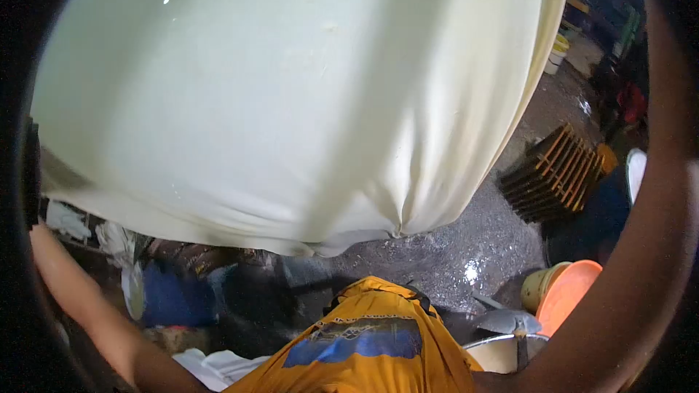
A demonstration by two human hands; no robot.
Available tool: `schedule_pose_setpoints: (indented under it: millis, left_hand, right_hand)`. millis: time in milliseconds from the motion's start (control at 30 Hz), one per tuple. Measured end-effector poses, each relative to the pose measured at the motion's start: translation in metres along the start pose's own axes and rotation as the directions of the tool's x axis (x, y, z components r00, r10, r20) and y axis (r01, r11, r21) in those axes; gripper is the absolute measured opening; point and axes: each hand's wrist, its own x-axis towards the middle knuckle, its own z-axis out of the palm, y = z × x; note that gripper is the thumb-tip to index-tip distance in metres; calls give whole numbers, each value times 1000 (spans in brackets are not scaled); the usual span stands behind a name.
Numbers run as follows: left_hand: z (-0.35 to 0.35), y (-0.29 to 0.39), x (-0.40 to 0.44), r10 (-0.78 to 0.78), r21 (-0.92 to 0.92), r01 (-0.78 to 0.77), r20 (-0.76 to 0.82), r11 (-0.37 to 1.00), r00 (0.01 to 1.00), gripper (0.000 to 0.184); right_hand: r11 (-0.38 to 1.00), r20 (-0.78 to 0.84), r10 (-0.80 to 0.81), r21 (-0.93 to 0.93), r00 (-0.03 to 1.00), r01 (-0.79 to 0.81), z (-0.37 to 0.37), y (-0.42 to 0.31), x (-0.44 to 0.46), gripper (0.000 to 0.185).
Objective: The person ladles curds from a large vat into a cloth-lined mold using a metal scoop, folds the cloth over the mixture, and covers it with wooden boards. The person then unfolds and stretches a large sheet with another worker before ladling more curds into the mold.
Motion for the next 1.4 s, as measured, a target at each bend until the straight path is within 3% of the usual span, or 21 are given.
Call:
schedule_pose_setpoints:
  millis: [267,567,800,1000,1033,1067,1133,1167,1200,1233,1300,1400]
  left_hand:
    - [56,2,14,33,-7,-33,-32,999,999,38]
    - [137,-69,53,29,-35,-30,-32,999,999,36]
    - [217,-156,104,-13,-27,13,-15,1000,1000,35]
    - [263,-274,142,-51,51,48,60,998,997,34]
    - [269,-299,147,-35,115,22,110,993,993,34]
    - [271,-327,151,40,242,-92,210,966,977,34]
    - [283,-384,149,126,326,-248,353,912,927,34]
    - [291,-411,146,-7,232,-71,320,970,947,34]
    - [310,-440,135,-272,-78,284,138,956,952,35]
    - [323,-464,122,-556,-426,519,44,741,830,36]
    - [340,-505,90,-600,-400,577,78,712,796,35]
    - [331,-630,71,-793,-366,766,110,529,600,34]
  right_hand:
    - [996,56,25,80,998,-29,52,30,40,60]
    - [989,103,59,131,993,-73,115,102,85,64]
    - [968,177,145,179,973,-177,182,196,130,68]
    - [923,264,241,235,934,-305,237,289,147,71]
    - [912,282,264,239,922,-334,246,308,145,72]
    - [899,297,288,244,911,-364,254,325,145,72]
    - [869,327,337,252,883,-425,263,363,139,73]
    - [850,348,369,249,862,-464,267,380,136,74]
    - [829,372,398,246,839,-502,271,399,128,74]
    - [803,390,431,246,814,-543,275,419,118,75]
    - [738,435,496,243,751,-629,285,458,93,76]
    - [589,505,600,247,620,-770,299,514,50,78]
